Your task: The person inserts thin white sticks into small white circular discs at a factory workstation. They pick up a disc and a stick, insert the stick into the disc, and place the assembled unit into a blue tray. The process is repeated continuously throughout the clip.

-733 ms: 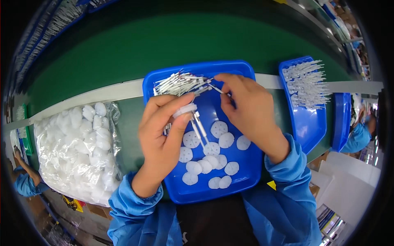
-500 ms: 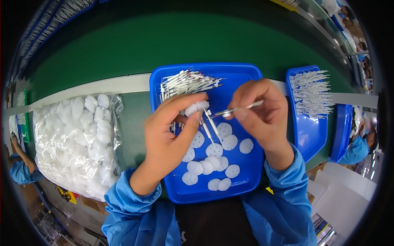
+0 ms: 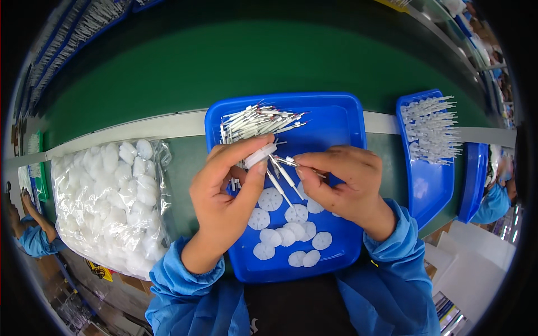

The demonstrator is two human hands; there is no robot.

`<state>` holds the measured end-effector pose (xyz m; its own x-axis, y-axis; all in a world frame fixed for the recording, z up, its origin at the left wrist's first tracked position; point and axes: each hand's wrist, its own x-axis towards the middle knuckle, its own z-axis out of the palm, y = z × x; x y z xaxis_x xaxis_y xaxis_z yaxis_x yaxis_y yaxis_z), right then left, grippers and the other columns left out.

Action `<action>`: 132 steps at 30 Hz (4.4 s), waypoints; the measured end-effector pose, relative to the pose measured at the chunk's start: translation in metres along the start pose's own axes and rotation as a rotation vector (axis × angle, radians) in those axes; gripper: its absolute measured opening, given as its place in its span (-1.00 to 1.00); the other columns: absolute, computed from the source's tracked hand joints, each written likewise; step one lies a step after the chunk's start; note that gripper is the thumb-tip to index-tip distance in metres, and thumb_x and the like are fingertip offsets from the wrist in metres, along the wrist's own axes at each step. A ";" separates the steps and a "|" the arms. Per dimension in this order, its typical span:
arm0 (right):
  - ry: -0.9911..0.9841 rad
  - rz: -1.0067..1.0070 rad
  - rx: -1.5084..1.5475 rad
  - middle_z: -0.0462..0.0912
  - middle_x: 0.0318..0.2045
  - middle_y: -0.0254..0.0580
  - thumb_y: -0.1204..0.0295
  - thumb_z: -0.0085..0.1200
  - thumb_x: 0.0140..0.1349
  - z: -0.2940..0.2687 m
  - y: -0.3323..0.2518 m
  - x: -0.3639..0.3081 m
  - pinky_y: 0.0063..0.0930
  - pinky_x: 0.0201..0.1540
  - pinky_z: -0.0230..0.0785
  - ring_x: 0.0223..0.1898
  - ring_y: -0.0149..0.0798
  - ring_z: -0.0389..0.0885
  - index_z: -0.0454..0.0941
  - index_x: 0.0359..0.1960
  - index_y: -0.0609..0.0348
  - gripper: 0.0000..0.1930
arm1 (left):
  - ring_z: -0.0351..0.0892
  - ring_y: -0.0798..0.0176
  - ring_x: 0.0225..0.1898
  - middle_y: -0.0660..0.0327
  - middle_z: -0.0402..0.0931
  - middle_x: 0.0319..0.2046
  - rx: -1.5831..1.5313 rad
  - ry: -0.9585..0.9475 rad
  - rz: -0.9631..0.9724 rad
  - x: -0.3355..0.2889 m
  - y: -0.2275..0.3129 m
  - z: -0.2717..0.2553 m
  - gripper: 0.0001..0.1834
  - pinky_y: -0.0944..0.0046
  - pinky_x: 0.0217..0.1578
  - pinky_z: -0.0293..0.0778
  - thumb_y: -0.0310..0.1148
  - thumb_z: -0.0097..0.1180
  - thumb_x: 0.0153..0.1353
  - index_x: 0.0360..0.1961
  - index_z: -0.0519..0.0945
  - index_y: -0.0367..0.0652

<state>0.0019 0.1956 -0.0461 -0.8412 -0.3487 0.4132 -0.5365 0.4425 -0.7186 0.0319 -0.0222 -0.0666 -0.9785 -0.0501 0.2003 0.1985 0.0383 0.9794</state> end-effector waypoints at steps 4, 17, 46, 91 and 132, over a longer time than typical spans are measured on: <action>0.036 0.049 0.016 0.74 -0.54 -0.26 0.54 0.52 0.12 0.007 -0.002 -0.002 -0.49 -0.48 0.49 -0.56 -0.35 0.70 0.85 -0.18 0.17 -0.79 | 0.69 0.30 -0.08 0.13 0.81 0.10 0.207 -0.045 0.057 0.002 0.007 0.003 -0.60 0.43 -0.36 0.55 -0.71 0.31 0.30 0.15 0.78 -0.23; 0.063 0.065 -0.079 0.74 -0.52 -0.27 0.37 0.53 0.18 0.015 0.007 -0.005 -0.34 -0.49 0.52 -0.54 -0.17 0.73 0.79 -0.29 0.06 -0.85 | 0.70 0.18 -0.44 0.07 0.84 -0.10 0.717 -0.127 0.344 0.002 0.014 0.006 -0.53 0.26 -0.35 0.63 -0.62 0.43 0.15 0.14 0.80 -0.24; -0.109 0.221 0.568 0.79 -0.25 -0.23 0.65 0.38 0.27 0.000 0.012 0.000 -0.46 -0.03 0.59 -0.17 -0.41 0.74 0.73 0.05 0.28 -0.69 | 0.69 0.19 -0.12 0.10 0.66 0.04 0.380 -0.096 0.289 0.001 0.016 0.008 -0.43 0.30 -0.27 0.59 -0.66 0.57 0.02 0.13 0.80 -0.21; -0.350 -0.517 -0.619 0.70 -0.09 -0.36 0.40 0.25 0.05 0.016 -0.001 0.024 -0.29 0.15 0.56 0.06 -0.28 0.66 0.71 -0.33 -0.04 -0.87 | 0.57 0.41 -0.17 0.12 0.56 0.11 0.064 0.039 0.076 0.007 0.011 -0.022 -0.66 0.42 -0.12 0.49 -0.42 0.07 0.61 0.27 0.71 -0.31; 0.032 -0.110 -0.319 0.78 -0.49 -0.31 0.42 0.54 0.14 0.008 -0.001 0.004 -0.40 -0.49 0.52 -0.54 -0.26 0.74 0.79 -0.27 0.08 -0.83 | 0.80 0.10 -0.40 0.03 0.83 -0.21 0.575 -0.099 0.284 0.000 0.009 0.002 -0.59 0.27 -0.31 0.67 -0.59 0.40 0.27 0.16 0.79 -0.25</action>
<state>-0.0005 0.1871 -0.0489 -0.7759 -0.3849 0.4999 -0.6143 0.6413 -0.4597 0.0334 -0.0200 -0.0580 -0.8984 0.1314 0.4190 0.4150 0.5661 0.7123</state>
